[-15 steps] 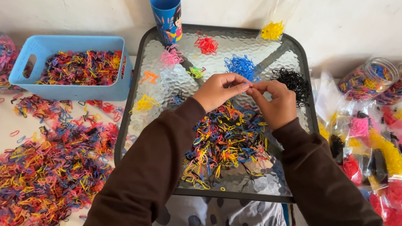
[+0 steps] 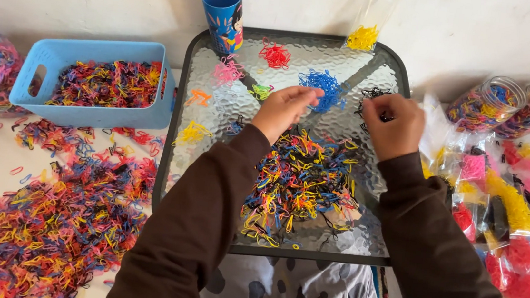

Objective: The person sorts colored rubber bands from a central pile into separate piles and containers on a table by hand.

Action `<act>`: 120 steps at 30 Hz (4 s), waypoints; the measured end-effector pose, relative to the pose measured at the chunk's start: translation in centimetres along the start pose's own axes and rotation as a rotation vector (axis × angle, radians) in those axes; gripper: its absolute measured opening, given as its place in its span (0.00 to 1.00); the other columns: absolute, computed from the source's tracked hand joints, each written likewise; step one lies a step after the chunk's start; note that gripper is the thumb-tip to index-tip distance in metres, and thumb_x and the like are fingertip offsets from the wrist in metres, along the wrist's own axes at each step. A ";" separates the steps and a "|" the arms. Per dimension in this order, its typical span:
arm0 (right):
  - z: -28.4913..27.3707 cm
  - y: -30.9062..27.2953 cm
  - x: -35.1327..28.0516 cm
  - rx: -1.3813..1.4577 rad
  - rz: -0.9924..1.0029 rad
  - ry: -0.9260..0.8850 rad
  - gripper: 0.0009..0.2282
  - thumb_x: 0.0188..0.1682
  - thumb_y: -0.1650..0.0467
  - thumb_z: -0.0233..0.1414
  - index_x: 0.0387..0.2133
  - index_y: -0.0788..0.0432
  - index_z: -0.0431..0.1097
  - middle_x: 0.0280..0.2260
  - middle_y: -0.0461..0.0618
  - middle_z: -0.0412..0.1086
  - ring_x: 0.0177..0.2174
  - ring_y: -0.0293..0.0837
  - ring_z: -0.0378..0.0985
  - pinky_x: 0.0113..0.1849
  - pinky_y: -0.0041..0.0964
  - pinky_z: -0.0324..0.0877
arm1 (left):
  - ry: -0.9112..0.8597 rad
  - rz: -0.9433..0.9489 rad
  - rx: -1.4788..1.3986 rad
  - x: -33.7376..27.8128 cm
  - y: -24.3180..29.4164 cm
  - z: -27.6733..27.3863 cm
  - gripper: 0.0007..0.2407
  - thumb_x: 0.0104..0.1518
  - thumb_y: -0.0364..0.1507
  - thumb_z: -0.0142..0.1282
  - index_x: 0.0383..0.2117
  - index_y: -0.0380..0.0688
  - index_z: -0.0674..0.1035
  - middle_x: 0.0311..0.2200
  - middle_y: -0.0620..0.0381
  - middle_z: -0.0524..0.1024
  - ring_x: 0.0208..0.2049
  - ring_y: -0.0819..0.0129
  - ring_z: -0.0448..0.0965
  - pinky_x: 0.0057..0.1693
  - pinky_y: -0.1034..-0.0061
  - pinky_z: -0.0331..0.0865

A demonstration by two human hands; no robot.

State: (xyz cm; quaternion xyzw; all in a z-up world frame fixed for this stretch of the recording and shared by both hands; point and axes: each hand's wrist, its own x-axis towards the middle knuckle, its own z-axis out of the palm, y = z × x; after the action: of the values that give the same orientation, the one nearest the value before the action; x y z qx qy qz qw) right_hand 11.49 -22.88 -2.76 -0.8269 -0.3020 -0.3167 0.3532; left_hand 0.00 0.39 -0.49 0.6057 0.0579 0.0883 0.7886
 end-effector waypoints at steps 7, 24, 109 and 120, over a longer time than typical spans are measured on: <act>-0.7 2.1 0.0 -0.152 -0.022 0.005 0.07 0.43 0.66 0.71 0.28 0.44 0.78 0.21 0.35 0.73 0.31 0.46 0.75 0.41 0.39 0.68 | 0.058 -0.144 -0.390 1.2 -1.0 -0.9 0.13 0.66 0.33 0.54 0.52 0.41 0.79 0.39 0.53 0.81 0.29 0.82 0.72 0.30 0.93 0.64; 1.8 -7.2 3.0 0.168 -0.321 -0.144 0.10 0.50 0.71 0.62 0.44 0.47 0.79 0.40 0.44 0.76 0.43 0.50 0.76 0.45 0.43 0.67 | -0.081 -0.269 -0.670 1.8 -2.1 -1.6 0.30 0.65 0.52 0.42 0.56 0.33 0.76 0.53 0.40 0.77 0.53 0.51 0.80 0.59 0.65 0.76; 4.3 -4.3 3.7 0.140 -0.250 -0.202 0.08 0.51 0.76 0.60 0.41 0.52 0.79 0.38 0.47 0.74 0.39 0.53 0.77 0.42 0.46 0.72 | 0.056 -0.144 -0.715 1.0 -0.2 -2.0 0.22 0.65 0.36 0.50 0.61 0.35 0.71 0.61 0.40 0.70 0.60 0.50 0.73 0.65 0.63 0.70; 2.7 -8.5 3.6 0.255 -0.353 -0.198 0.09 0.52 0.75 0.59 0.44 0.52 0.78 0.42 0.46 0.74 0.45 0.52 0.76 0.47 0.45 0.68 | -0.011 -0.017 -0.694 1.0 -0.5 -2.1 0.22 0.60 0.20 0.44 0.63 0.32 0.69 0.61 0.37 0.69 0.61 0.49 0.73 0.65 0.64 0.71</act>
State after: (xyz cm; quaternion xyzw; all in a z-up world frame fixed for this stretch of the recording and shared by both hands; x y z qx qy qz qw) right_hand 8.42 -14.99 1.81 -0.7369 -0.5128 -0.2500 0.3625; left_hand 0.62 2.51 -1.47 0.3013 0.0252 0.0926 0.9487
